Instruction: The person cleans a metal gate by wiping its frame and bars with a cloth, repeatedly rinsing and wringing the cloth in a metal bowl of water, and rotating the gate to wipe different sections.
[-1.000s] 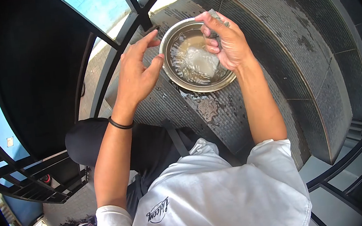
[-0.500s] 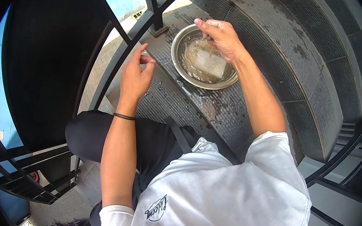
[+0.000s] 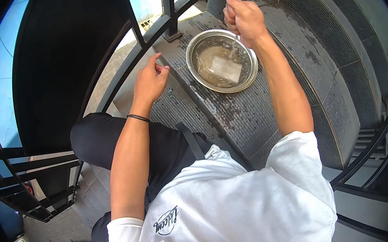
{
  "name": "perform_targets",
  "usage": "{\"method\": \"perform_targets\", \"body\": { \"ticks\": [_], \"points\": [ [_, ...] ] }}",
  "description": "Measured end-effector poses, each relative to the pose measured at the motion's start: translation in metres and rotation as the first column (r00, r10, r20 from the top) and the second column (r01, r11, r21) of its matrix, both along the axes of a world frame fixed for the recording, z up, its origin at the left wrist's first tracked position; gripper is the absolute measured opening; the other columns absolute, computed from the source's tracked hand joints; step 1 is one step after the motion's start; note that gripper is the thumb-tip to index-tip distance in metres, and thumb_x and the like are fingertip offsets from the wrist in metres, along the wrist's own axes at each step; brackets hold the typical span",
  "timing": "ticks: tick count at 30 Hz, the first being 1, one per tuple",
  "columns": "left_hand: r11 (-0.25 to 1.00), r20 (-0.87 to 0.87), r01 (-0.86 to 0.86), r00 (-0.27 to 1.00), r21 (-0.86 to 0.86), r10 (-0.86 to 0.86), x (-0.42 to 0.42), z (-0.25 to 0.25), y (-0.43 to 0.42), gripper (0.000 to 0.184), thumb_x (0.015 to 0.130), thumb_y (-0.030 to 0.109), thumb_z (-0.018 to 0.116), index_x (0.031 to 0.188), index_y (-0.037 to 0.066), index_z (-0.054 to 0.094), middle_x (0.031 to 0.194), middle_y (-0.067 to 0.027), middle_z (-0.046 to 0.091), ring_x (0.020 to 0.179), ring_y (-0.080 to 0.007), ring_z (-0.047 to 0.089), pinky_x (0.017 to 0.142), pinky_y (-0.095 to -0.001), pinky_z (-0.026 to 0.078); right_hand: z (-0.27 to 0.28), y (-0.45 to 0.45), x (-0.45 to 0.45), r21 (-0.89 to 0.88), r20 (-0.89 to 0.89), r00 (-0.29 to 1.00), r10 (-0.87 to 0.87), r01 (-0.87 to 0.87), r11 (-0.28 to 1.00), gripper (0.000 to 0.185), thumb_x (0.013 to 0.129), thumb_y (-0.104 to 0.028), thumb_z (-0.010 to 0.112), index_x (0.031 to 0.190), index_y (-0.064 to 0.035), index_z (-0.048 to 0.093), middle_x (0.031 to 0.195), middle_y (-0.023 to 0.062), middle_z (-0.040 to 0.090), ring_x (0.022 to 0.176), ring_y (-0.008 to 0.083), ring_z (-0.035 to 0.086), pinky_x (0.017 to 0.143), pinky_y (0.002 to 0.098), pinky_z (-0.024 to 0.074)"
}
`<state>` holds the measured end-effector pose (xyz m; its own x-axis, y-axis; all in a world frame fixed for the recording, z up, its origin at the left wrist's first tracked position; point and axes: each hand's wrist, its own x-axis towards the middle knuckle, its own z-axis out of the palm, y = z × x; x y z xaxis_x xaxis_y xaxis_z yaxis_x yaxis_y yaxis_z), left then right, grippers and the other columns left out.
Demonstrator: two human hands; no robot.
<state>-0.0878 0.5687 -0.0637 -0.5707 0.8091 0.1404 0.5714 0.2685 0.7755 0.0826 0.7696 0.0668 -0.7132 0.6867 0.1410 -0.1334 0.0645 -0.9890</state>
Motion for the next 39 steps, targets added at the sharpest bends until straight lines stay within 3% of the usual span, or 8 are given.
{"method": "perform_targets", "body": {
  "ticks": [7, 12, 15, 17, 21, 28, 33, 39],
  "points": [
    [1.000, 0.006, -0.022, 1.000, -0.010, 0.022, -0.001, 0.004, -0.008, 0.048, 0.087, 0.026, 0.064, 0.129, 0.006, 0.057, 0.092, -0.0122, 0.072, 0.093, -0.0358, 0.067, 0.088, -0.0476, 0.049, -0.060, -0.007, -0.005, 0.047, 0.191, 0.975, -0.110, 0.102, 0.994, 0.055, 0.102, -0.037, 0.054, 0.056, -0.0143, 0.036, 0.052, -0.0028, 0.036, 0.044, 0.0075, 0.030, 0.041, 0.0268, 0.0235],
    [0.999, 0.005, -0.020, 1.000, -0.025, 0.020, -0.003, 0.000, -0.008, 0.048, 0.087, 0.027, 0.063, 0.130, 0.006, 0.057, 0.092, -0.0126, 0.072, 0.093, -0.0358, 0.068, 0.088, -0.0469, 0.049, 0.047, -0.004, 0.003, 0.281, -0.121, 0.993, -0.017, 0.050, 0.958, 0.053, 0.105, -0.037, 0.048, 0.060, -0.0141, 0.034, 0.056, -0.0027, 0.031, 0.047, 0.0088, 0.026, 0.042, 0.0261, 0.0190],
    [0.999, 0.020, -0.018, 1.000, -0.047, 0.019, -0.002, 0.003, -0.008, 0.048, 0.087, 0.028, 0.063, 0.130, 0.006, 0.057, 0.093, -0.0127, 0.072, 0.093, -0.0359, 0.067, 0.088, -0.0470, 0.049, 0.108, 0.007, 0.037, 0.212, -0.093, 0.768, 0.634, -0.607, 0.766, 0.037, 0.100, -0.026, 0.052, 0.082, -0.0015, 0.073, 0.073, 0.0057, 0.066, 0.067, 0.0127, 0.059, 0.063, 0.0253, 0.0462],
    [0.998, 0.023, -0.009, 1.000, -0.059, 0.011, -0.002, 0.002, -0.008, 0.048, 0.087, 0.028, 0.063, 0.130, 0.006, 0.057, 0.093, -0.0129, 0.072, 0.093, -0.0360, 0.067, 0.088, -0.0472, 0.049, 0.063, -0.001, 0.032, 0.268, -0.290, 0.952, 0.096, -0.015, 0.963, 0.052, 0.106, -0.035, 0.047, 0.060, -0.0143, 0.032, 0.058, -0.0028, 0.029, 0.049, 0.0091, 0.025, 0.044, 0.0262, 0.0203],
    [0.996, -0.015, 0.001, 1.000, -0.090, -0.002, -0.001, 0.003, -0.012, 0.049, 0.087, 0.028, 0.063, 0.130, 0.005, 0.057, 0.092, -0.0131, 0.072, 0.094, -0.0360, 0.068, 0.088, -0.0477, 0.049, -0.110, 0.010, 0.027, 0.675, 0.614, 0.717, -0.331, -0.259, 0.690, 0.062, 0.097, -0.047, 0.055, 0.068, 0.0075, 0.061, 0.069, 0.0263, 0.063, 0.067, 0.0338, 0.058, 0.074, 0.0499, 0.0452],
    [0.998, 0.043, 0.020, 0.999, 0.058, -0.023, 0.001, 0.007, -0.007, 0.055, 0.085, 0.028, 0.068, 0.134, 0.006, 0.054, 0.097, -0.0127, 0.071, 0.093, -0.0323, 0.068, 0.086, -0.0433, 0.052, -0.007, -0.026, 0.021, -0.241, -0.227, 0.953, 0.201, -0.255, 0.936, 0.039, 0.094, -0.016, 0.054, 0.127, 0.0003, 0.044, 0.098, 0.0120, 0.059, 0.078, 0.0195, 0.061, 0.066, 0.0274, 0.0493],
    [0.957, 0.137, -0.017, 0.990, 0.289, -0.024, 0.003, 0.025, -0.016, 0.061, 0.082, 0.030, 0.074, 0.134, 0.006, 0.053, 0.105, -0.0122, 0.068, 0.093, -0.0266, 0.065, 0.085, -0.0393, 0.052, -0.021, -0.068, -0.009, -0.233, 0.057, 0.966, 0.254, -0.234, 0.944, 0.044, 0.089, -0.010, 0.070, 0.123, -0.0030, 0.043, 0.113, 0.0206, 0.067, 0.110, 0.0262, 0.066, 0.090, 0.0354, 0.0545],
    [0.918, 0.175, 0.076, 0.972, 0.390, -0.154, 0.002, 0.030, -0.025, 0.040, 0.091, 0.037, 0.069, 0.106, 0.001, 0.060, 0.095, -0.0102, 0.065, 0.087, -0.0222, 0.061, 0.080, -0.0348, 0.049, -0.046, -0.095, -0.041, -0.113, 0.230, 0.954, 0.192, -0.170, 0.979, 0.026, 0.087, -0.020, 0.077, 0.102, -0.0077, 0.060, 0.085, -0.0022, 0.064, 0.068, 0.0039, 0.055, 0.061, 0.0201, 0.0402]
  ]
}}
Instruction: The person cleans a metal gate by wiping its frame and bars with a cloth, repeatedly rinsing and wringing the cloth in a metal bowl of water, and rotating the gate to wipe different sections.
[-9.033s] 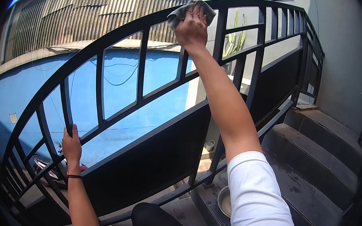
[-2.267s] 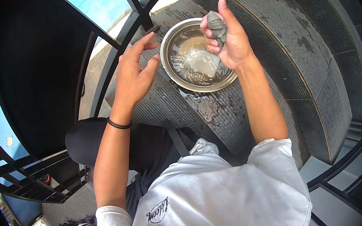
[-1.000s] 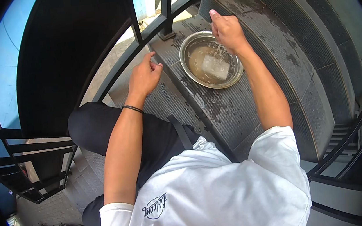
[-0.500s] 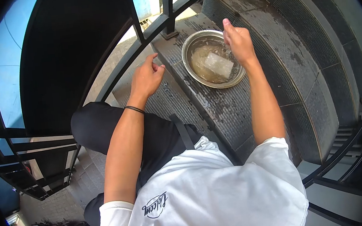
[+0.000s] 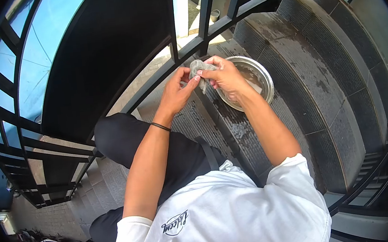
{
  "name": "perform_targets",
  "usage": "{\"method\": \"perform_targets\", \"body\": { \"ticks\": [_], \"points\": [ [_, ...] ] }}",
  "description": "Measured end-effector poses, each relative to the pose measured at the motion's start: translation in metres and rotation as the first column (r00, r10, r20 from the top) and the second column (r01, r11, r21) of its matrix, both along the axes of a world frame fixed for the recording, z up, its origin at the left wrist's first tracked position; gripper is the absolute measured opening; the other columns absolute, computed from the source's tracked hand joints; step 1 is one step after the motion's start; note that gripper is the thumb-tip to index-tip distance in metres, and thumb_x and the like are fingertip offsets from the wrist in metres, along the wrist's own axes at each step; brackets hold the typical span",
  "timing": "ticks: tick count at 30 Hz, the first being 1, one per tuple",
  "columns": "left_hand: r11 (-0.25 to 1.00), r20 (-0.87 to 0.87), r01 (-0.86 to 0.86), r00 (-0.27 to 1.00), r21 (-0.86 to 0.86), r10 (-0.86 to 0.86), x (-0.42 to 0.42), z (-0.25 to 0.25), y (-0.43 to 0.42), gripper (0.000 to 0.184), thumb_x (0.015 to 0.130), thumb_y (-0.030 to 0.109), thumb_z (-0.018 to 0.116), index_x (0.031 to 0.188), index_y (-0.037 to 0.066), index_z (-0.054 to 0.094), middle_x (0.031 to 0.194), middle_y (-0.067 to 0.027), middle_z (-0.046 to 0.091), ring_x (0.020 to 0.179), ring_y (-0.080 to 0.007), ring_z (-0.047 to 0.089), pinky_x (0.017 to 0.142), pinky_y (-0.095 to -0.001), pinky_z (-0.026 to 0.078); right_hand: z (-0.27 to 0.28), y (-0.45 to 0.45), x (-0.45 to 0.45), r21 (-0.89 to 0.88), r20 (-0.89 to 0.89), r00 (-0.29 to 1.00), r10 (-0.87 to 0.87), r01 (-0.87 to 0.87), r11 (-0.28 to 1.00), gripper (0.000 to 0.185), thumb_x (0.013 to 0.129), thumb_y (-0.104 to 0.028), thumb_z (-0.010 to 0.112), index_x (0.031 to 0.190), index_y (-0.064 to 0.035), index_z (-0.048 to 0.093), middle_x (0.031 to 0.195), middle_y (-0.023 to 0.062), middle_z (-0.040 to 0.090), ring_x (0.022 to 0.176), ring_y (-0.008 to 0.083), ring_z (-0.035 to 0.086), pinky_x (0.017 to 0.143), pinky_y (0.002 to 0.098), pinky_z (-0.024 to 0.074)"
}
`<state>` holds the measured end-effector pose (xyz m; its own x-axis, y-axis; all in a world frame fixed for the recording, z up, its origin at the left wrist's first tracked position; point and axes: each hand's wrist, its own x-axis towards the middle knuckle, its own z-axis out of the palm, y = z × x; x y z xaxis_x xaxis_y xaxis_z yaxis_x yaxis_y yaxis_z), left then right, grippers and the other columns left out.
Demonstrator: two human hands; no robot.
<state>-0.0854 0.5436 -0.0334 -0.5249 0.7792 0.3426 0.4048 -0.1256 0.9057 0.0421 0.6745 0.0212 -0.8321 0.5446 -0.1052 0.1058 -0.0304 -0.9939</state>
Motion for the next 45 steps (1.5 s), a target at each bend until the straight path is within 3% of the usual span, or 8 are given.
{"method": "perform_targets", "body": {
  "ticks": [7, 9, 13, 19, 30, 34, 36, 45],
  "points": [
    [0.983, 0.322, 0.175, 0.929, 0.058, -0.184, -0.022, -0.002, -0.002, 0.025, 0.101, 0.028, 0.058, 0.096, 0.004, 0.063, 0.086, 0.0030, 0.063, 0.081, -0.0080, 0.055, 0.071, -0.0283, 0.045, 0.011, 0.021, 0.000, -0.004, 0.123, 0.980, 0.156, -0.157, 0.988, 0.027, 0.090, -0.027, 0.075, 0.105, -0.0072, 0.064, 0.078, -0.0051, 0.063, 0.064, 0.0024, 0.053, 0.058, 0.0190, 0.0417],
    [0.930, 0.615, 0.263, 0.699, 0.255, -0.366, -0.017, 0.004, -0.002, 0.027, 0.102, 0.029, 0.055, 0.094, 0.006, 0.065, 0.083, 0.0076, 0.059, 0.078, -0.0028, 0.051, 0.067, -0.0243, 0.042, 0.005, 0.022, 0.000, -0.223, -0.085, 0.986, 0.140, -0.156, 0.962, 0.032, 0.093, -0.032, 0.071, 0.110, -0.0051, 0.064, 0.089, -0.0023, 0.067, 0.077, 0.0060, 0.059, 0.067, 0.0235, 0.0460],
    [0.928, 0.660, 0.223, 0.653, 0.299, -0.370, -0.010, 0.014, -0.005, 0.029, 0.102, 0.029, 0.055, 0.091, 0.004, 0.065, 0.080, 0.0077, 0.058, 0.074, -0.0036, 0.049, 0.065, -0.0242, 0.040, 0.003, -0.007, -0.007, -0.468, -0.312, 0.949, 0.046, -0.195, 0.862, 0.028, 0.093, -0.028, 0.071, 0.113, -0.0119, 0.060, 0.095, -0.0021, 0.066, 0.086, 0.0127, 0.061, 0.077, 0.0299, 0.0460],
    [0.997, 0.177, -0.066, 0.982, -0.043, 0.073, -0.023, -0.009, 0.002, 0.033, 0.099, 0.030, 0.057, 0.086, 0.000, 0.062, 0.076, 0.0026, 0.058, 0.072, -0.0067, 0.049, 0.065, -0.0281, 0.040, -0.027, -0.002, -0.018, -0.413, -0.252, 0.959, -0.130, 0.015, 0.911, 0.023, 0.090, -0.010, 0.069, 0.108, -0.0129, 0.055, 0.097, 0.0007, 0.067, 0.086, 0.0135, 0.062, 0.074, 0.0307, 0.0461],
    [0.937, 0.603, 0.079, 0.746, 0.340, -0.282, -0.019, 0.001, 0.002, 0.037, 0.091, 0.031, 0.065, 0.110, 0.000, 0.067, 0.089, -0.0094, 0.070, 0.084, -0.0175, 0.066, 0.077, -0.0333, 0.049, -0.041, -0.021, -0.029, -0.583, -0.387, 0.922, -0.014, -0.233, 0.778, 0.017, 0.096, -0.023, 0.066, 0.103, -0.0086, 0.060, 0.092, 0.0025, 0.066, 0.079, 0.0119, 0.063, 0.065, 0.0259, 0.0466],
    [0.978, -0.062, -0.167, 0.985, -0.127, 0.161, -0.016, 0.011, -0.007, 0.031, 0.092, 0.034, 0.062, 0.104, 0.006, 0.064, 0.078, -0.0211, 0.061, 0.071, -0.0331, 0.062, 0.068, -0.0407, 0.046, -0.090, -0.018, -0.029, -0.611, -0.269, 0.963, 0.017, -0.184, 0.770, 0.020, 0.095, -0.030, 0.067, 0.104, -0.0124, 0.066, 0.087, -0.0015, 0.066, 0.070, 0.0094, 0.059, 0.065, 0.0272, 0.0486],
    [0.968, -0.194, -0.251, 0.949, 0.009, 0.248, -0.009, 0.022, -0.011, 0.035, 0.089, 0.033, 0.066, 0.114, 0.007, 0.064, 0.080, -0.0132, 0.061, 0.073, -0.0294, 0.061, 0.068, -0.0406, 0.048, -0.083, -0.026, -0.041, -0.587, -0.408, 0.870, -0.277, -0.018, 0.809, 0.033, 0.097, -0.021, 0.059, 0.125, -0.0046, 0.061, 0.120, 0.0074, 0.067, 0.114, 0.0204, 0.062, 0.106, 0.0407, 0.0424],
    [0.697, -0.371, -0.494, 0.605, 0.520, 0.705, -0.066, 0.164, -0.103, 0.049, 0.084, 0.007, 0.070, 0.131, 0.007, 0.055, 0.102, -0.0055, 0.062, 0.093, -0.0180, 0.058, 0.077, -0.0302, 0.044, 0.082, 0.075, -0.061, -0.399, -0.638, 0.592, -0.492, 0.293, 0.869, 0.025, 0.102, -0.018, 0.045, 0.110, 0.0016, 0.058, 0.104, 0.0146, 0.068, 0.092, 0.0286, 0.069, 0.081, 0.0426, 0.0580]
  ]
}}
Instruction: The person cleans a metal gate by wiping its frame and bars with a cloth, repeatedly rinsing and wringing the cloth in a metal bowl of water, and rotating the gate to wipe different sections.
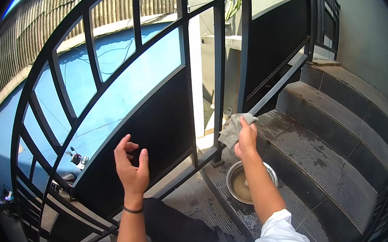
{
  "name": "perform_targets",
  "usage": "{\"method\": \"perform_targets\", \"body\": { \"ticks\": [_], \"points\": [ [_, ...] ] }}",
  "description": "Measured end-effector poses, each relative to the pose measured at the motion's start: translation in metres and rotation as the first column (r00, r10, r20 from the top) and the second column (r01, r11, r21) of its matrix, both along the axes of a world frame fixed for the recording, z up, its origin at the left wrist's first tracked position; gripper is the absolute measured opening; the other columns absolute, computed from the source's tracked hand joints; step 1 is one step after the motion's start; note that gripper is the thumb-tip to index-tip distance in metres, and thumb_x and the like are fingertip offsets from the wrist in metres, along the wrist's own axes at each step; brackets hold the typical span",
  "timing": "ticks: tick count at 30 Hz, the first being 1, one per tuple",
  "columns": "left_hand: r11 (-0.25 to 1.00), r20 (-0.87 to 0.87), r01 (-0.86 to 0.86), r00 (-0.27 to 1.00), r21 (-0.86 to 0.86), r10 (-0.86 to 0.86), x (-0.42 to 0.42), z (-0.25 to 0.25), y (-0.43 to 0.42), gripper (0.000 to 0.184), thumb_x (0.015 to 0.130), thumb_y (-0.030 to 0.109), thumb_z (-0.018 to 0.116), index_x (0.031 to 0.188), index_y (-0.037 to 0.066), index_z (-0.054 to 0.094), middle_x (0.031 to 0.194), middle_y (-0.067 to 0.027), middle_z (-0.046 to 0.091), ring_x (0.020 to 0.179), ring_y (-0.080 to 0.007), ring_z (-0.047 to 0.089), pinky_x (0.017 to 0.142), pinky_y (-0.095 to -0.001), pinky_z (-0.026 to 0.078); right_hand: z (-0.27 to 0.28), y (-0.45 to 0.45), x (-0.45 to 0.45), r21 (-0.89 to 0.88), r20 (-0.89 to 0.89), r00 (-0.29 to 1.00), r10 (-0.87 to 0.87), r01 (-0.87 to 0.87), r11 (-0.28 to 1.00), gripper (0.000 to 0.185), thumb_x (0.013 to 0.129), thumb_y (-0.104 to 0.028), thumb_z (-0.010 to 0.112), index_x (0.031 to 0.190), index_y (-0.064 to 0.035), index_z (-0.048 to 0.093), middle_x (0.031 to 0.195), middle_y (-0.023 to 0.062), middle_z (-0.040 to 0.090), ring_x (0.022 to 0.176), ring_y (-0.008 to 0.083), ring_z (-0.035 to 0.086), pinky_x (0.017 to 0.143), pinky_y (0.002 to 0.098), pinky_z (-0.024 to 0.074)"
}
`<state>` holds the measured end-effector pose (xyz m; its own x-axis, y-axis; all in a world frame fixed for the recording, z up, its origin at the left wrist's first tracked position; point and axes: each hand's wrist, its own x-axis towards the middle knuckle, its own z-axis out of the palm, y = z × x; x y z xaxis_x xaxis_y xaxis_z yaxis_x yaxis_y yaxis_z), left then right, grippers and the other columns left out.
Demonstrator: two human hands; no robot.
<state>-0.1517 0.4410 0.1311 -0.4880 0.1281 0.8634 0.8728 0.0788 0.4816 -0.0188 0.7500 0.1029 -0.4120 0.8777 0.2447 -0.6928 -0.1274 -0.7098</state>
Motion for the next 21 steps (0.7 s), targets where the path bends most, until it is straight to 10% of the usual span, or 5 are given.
{"method": "perform_targets", "body": {
  "ticks": [6, 13, 16, 18, 21],
  "points": [
    [0.839, -0.218, -0.413, 0.836, 0.353, 0.503, -0.077, 0.145, -0.121, 0.041, 0.094, 0.022, 0.061, 0.132, 0.007, 0.054, 0.105, -0.0061, 0.062, 0.100, -0.0177, 0.058, 0.086, -0.0355, 0.042, 0.233, 0.029, -0.010, 0.371, -0.277, 0.836, -0.474, 0.548, 0.750, 0.035, 0.105, -0.035, 0.047, 0.113, -0.0017, 0.054, 0.099, 0.0064, 0.060, 0.089, 0.0145, 0.057, 0.084, 0.0314, 0.0466],
    [0.632, 0.027, -0.771, 0.635, 0.082, 0.772, -0.214, 0.207, -0.202, 0.049, 0.101, 0.044, 0.042, 0.132, 0.009, 0.059, 0.119, -0.0110, 0.064, 0.116, -0.0302, 0.057, 0.104, -0.0425, 0.039, 0.424, 0.043, -0.038, 0.555, -0.385, 0.230, -0.894, 0.832, -0.025, 0.028, 0.088, -0.011, 0.053, 0.113, -0.0012, 0.061, 0.110, 0.0264, 0.068, 0.103, 0.0446, 0.065, 0.094, 0.0488, 0.0508],
    [0.482, -0.104, -0.867, 0.495, -0.131, 0.863, -0.266, 0.201, -0.234, 0.057, 0.103, 0.051, 0.032, 0.142, 0.017, 0.055, 0.135, -0.0103, 0.060, 0.130, -0.0301, 0.052, 0.110, -0.0424, 0.037, 0.469, 0.051, -0.049, 0.627, -0.266, 0.261, -0.928, 0.778, 0.039, 0.029, 0.087, -0.012, 0.052, 0.112, -0.0038, 0.064, 0.112, 0.0247, 0.068, 0.106, 0.0418, 0.065, 0.096, 0.0474, 0.0506],
    [0.760, 0.093, -0.649, 0.755, -0.033, 0.649, -0.288, 0.200, -0.246, 0.058, 0.103, 0.052, 0.030, 0.148, 0.020, 0.047, 0.146, -0.0117, 0.053, 0.139, -0.0299, 0.045, 0.116, -0.0401, 0.031, 0.489, 0.050, -0.054, 0.679, -0.237, 0.252, -0.938, 0.734, 0.026, 0.040, 0.092, -0.023, 0.047, 0.126, -0.0081, 0.061, 0.121, 0.0220, 0.066, 0.116, 0.0396, 0.061, 0.103, 0.0461, 0.0458],
    [0.788, 0.157, -0.604, 0.772, -0.120, 0.616, -0.276, 0.200, -0.260, 0.059, 0.103, 0.050, 0.031, 0.149, 0.016, 0.046, 0.148, -0.0126, 0.051, 0.142, -0.0312, 0.040, 0.119, -0.0375, 0.028, 0.517, 0.054, -0.063, 0.732, -0.172, 0.276, -0.946, 0.678, 0.065, 0.048, 0.094, -0.029, 0.043, 0.135, -0.0079, 0.057, 0.138, 0.0218, 0.056, 0.133, 0.0386, 0.048, 0.113, 0.0461, 0.0365]
  ]
}}
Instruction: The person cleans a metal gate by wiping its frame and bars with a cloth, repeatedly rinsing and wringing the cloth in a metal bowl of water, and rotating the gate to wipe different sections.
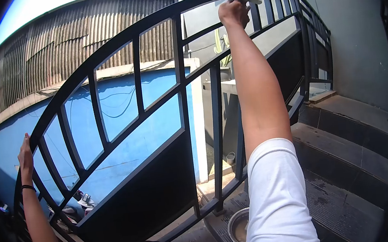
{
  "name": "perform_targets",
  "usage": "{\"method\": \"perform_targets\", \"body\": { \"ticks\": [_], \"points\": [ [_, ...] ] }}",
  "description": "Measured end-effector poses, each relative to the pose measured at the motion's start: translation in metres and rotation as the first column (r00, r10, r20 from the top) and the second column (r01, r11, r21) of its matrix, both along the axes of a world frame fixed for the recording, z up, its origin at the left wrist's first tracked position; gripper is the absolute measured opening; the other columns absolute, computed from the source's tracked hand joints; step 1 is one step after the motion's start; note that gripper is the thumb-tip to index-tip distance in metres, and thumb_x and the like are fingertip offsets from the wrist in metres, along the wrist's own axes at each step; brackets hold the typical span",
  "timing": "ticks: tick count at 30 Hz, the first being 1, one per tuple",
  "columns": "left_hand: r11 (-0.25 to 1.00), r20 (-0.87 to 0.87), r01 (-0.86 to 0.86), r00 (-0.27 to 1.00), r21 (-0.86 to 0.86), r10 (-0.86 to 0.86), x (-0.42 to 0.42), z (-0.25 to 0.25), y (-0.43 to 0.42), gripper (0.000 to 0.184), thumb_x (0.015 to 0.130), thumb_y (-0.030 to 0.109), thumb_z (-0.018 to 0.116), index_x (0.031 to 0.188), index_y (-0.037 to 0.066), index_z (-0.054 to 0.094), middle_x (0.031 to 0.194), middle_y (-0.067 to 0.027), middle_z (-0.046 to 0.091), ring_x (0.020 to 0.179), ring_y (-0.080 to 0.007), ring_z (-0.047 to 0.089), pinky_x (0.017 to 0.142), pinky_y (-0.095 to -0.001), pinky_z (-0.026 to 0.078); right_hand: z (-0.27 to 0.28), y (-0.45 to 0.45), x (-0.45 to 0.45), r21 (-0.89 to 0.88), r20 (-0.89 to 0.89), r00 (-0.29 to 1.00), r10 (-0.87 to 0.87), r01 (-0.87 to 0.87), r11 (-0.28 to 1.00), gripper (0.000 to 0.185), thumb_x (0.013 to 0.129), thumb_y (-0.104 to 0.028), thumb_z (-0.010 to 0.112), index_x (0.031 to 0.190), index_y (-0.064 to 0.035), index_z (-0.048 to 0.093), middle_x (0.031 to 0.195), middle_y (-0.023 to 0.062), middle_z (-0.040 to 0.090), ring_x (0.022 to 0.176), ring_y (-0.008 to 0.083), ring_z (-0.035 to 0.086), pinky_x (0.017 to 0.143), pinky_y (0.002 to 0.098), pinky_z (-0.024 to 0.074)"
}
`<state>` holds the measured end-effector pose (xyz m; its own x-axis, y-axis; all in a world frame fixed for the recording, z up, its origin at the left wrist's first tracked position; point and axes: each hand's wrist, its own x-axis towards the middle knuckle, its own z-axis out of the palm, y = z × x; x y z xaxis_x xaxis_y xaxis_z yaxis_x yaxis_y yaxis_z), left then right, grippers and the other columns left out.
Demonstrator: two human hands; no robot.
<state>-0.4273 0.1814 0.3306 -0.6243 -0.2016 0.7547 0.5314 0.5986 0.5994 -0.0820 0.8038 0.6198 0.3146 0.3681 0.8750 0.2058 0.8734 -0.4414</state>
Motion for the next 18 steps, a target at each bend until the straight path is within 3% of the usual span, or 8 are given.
{"method": "perform_targets", "body": {
  "ticks": [2, 5, 6, 9, 10, 13, 15, 18],
  "points": [
    [1.000, -0.039, -0.027, 0.999, -0.005, 0.026, 0.003, 0.000, 0.003, 0.060, 0.102, 0.049, 0.033, 0.144, 0.010, 0.051, 0.143, -0.0138, 0.055, 0.138, -0.0318, 0.045, 0.116, -0.0377, 0.033, 0.015, 0.010, -0.009, 0.004, -0.006, 1.000, 0.001, -0.001, 1.000, 0.053, 0.095, -0.032, 0.040, 0.139, -0.0072, 0.053, 0.149, 0.0204, 0.045, 0.143, 0.0392, 0.034, 0.118, 0.0470, 0.0286],
    [0.996, -0.058, -0.080, 0.995, 0.042, 0.082, 0.010, -0.001, 0.014, 0.058, 0.102, 0.047, 0.034, 0.138, 0.007, 0.057, 0.140, -0.0146, 0.058, 0.137, -0.0320, 0.048, 0.115, -0.0373, 0.034, 0.045, 0.032, -0.015, 0.011, 0.045, 0.999, 0.028, -0.028, 1.000, 0.047, 0.095, -0.032, 0.043, 0.131, -0.0062, 0.060, 0.146, 0.0176, 0.048, 0.140, 0.0354, 0.041, 0.115, 0.0476, 0.0337],
    [0.992, -0.072, -0.116, 0.990, 0.046, 0.119, 0.017, 0.001, 0.021, 0.056, 0.102, 0.044, 0.036, 0.134, 0.005, 0.061, 0.138, -0.0156, 0.059, 0.134, -0.0331, 0.050, 0.114, -0.0373, 0.034, 0.058, 0.039, -0.016, -0.061, 0.098, 0.994, 0.056, -0.051, 0.997, 0.052, 0.095, -0.034, 0.040, 0.132, -0.0037, 0.060, 0.144, 0.0211, 0.051, 0.137, 0.0367, 0.045, 0.115, 0.0471, 0.0341],
    [0.990, -0.113, -0.135, 0.984, 0.038, 0.138, 0.011, 0.000, 0.018, 0.055, 0.102, 0.042, 0.037, 0.131, 0.003, 0.062, 0.138, -0.0170, 0.059, 0.132, -0.0346, 0.052, 0.113, -0.0370, 0.035, 0.080, 0.050, -0.030, 0.006, 0.193, 0.968, 0.158, -0.163, 0.987, 0.062, 0.096, -0.039, 0.035, 0.134, 0.0060, 0.055, 0.144, 0.0278, 0.048, 0.137, 0.0398, 0.044, 0.116, 0.0446, 0.0329],
    [0.987, -0.094, -0.154, 0.983, 0.047, 0.158, 0.012, -0.001, 0.018, 0.055, 0.102, 0.040, 0.037, 0.129, 0.000, 0.062, 0.137, -0.0183, 0.059, 0.131, -0.0355, 0.052, 0.112, -0.0363, 0.035, 0.078, 0.046, -0.038, 0.002, 0.243, 0.942, 0.233, -0.240, 0.971, 0.067, 0.097, -0.043, 0.032, 0.136, 0.0076, 0.052, 0.145, 0.0286, 0.047, 0.138, 0.0404, 0.042, 0.117, 0.0440, 0.0308],
    [0.984, -0.123, -0.173, 0.977, 0.039, 0.176, 0.013, -0.002, 0.021, 0.054, 0.102, 0.039, 0.037, 0.129, -0.001, 0.062, 0.137, -0.0189, 0.059, 0.131, -0.0357, 0.052, 0.112, -0.0354, 0.035, 0.055, 0.026, -0.064, 0.028, 0.176, 0.962, 0.208, -0.217, 0.976, 0.068, 0.099, -0.045, 0.029, 0.135, 0.0069, 0.053, 0.142, 0.0318, 0.047, 0.137, 0.0431, 0.043, 0.116, 0.0468, 0.0309],
    [0.981, -0.130, -0.192, 0.973, 0.022, 0.193, 0.010, -0.001, 0.023, 0.054, 0.102, 0.038, 0.036, 0.128, -0.001, 0.063, 0.137, -0.0182, 0.059, 0.130, -0.0361, 0.052, 0.111, -0.0359, 0.036, 0.049, 0.026, -0.074, 0.146, 0.253, 0.959, 0.126, -0.167, 0.975, 0.067, 0.099, -0.046, 0.028, 0.129, 0.0052, 0.059, 0.136, 0.0335, 0.052, 0.132, 0.0463, 0.047, 0.114, 0.0493, 0.0334],
    [0.960, -0.142, -0.281, 0.951, -0.017, 0.276, 0.003, -0.003, 0.023, 0.053, 0.101, 0.037, 0.035, 0.127, 0.000, 0.064, 0.137, -0.0173, 0.059, 0.130, -0.0360, 0.052, 0.110, -0.0360, 0.036, 0.010, -0.022, -0.078, 0.198, 0.261, 0.951, 0.166, -0.221, 0.955, 0.065, 0.100, -0.045, 0.028, 0.123, 0.0044, 0.064, 0.129, 0.0345, 0.056, 0.127, 0.0479, 0.050, 0.112, 0.0490, 0.0354]
  ]
}}
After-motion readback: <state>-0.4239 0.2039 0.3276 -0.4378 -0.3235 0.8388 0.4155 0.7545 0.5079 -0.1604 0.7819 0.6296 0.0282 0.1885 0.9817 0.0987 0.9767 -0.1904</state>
